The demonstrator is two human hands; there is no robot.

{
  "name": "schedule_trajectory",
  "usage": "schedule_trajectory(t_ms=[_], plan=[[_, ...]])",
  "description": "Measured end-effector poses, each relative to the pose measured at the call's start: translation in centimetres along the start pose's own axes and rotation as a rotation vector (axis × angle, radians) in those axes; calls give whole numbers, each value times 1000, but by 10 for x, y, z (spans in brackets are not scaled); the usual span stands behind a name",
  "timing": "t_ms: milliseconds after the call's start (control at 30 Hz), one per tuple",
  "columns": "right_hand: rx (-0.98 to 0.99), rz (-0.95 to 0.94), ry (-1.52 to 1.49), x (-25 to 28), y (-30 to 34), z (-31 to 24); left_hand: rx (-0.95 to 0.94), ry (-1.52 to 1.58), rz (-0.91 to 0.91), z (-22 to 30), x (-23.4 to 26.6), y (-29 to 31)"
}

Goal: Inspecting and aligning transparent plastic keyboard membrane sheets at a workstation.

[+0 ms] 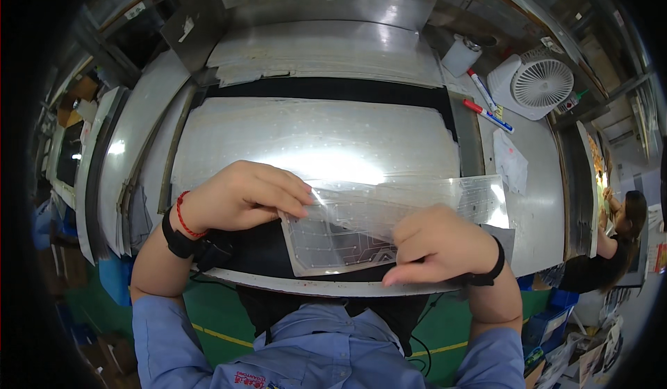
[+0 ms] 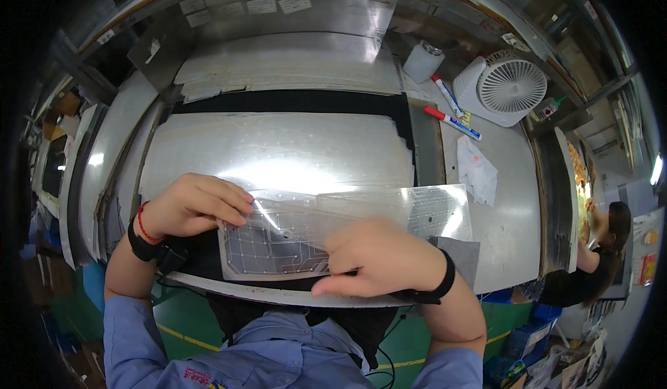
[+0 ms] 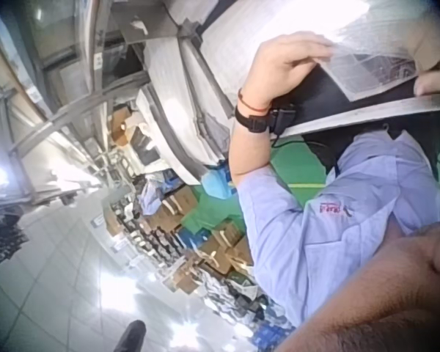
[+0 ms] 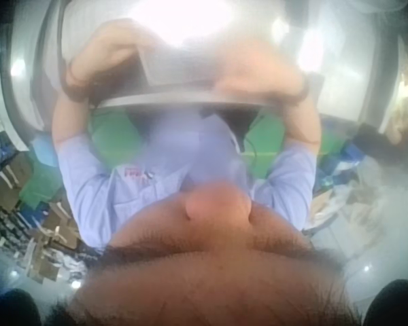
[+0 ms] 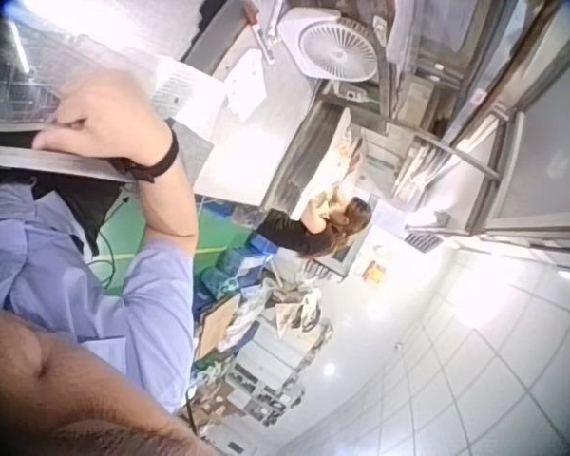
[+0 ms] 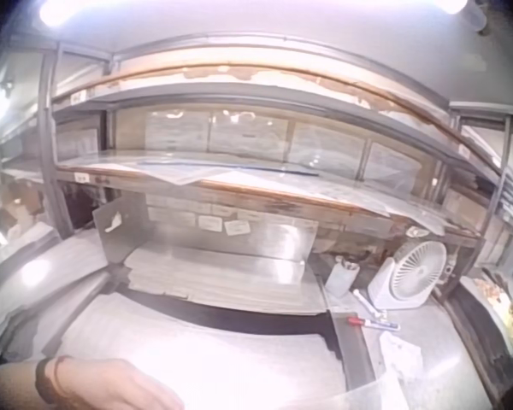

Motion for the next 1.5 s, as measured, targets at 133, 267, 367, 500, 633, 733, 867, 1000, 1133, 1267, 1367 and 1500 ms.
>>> schedule_trajectory(t_ms=[133,267,367,500,633,733,867,1000,1133,1267,1367,1500], plan=[[-120,516,19,21,17,-1,50,59,80,-4,0,5],[-229,1092,76,42,55,15,123,228,277,-12,6,11],[-159,1317,-36,68,87,35,309,437,536,-17,14,17],[-107,1495,-167,79,93,49,391,566,808,-28,33,24],[-256,1470,-131,77,89,63,470,583,945,-44,61,42],[-338,1381,-89,67,85,85,539,519,920,-51,80,53],[-422,1180,-202,49,67,112,609,417,914,-56,92,66],[-483,1079,-223,37,59,132,642,376,835,-65,106,80],[-589,1043,-324,36,60,137,658,347,779,-64,108,81],[-574,973,-333,32,55,138,607,411,751,-78,113,97],[-595,899,-254,28,60,147,481,531,846,-83,114,92],[-600,790,-294,26,54,141,370,612,956,-94,118,100]])
Point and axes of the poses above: each hand's wrist, its own y-axis away from the middle knuckle, its own x-axis out of the back of the hand, z = x × y, the point moved 2 cm from there along -y, towards the middle knuckle, and after that the axes turned 8 degrees about -z, right-handed, at the moved point
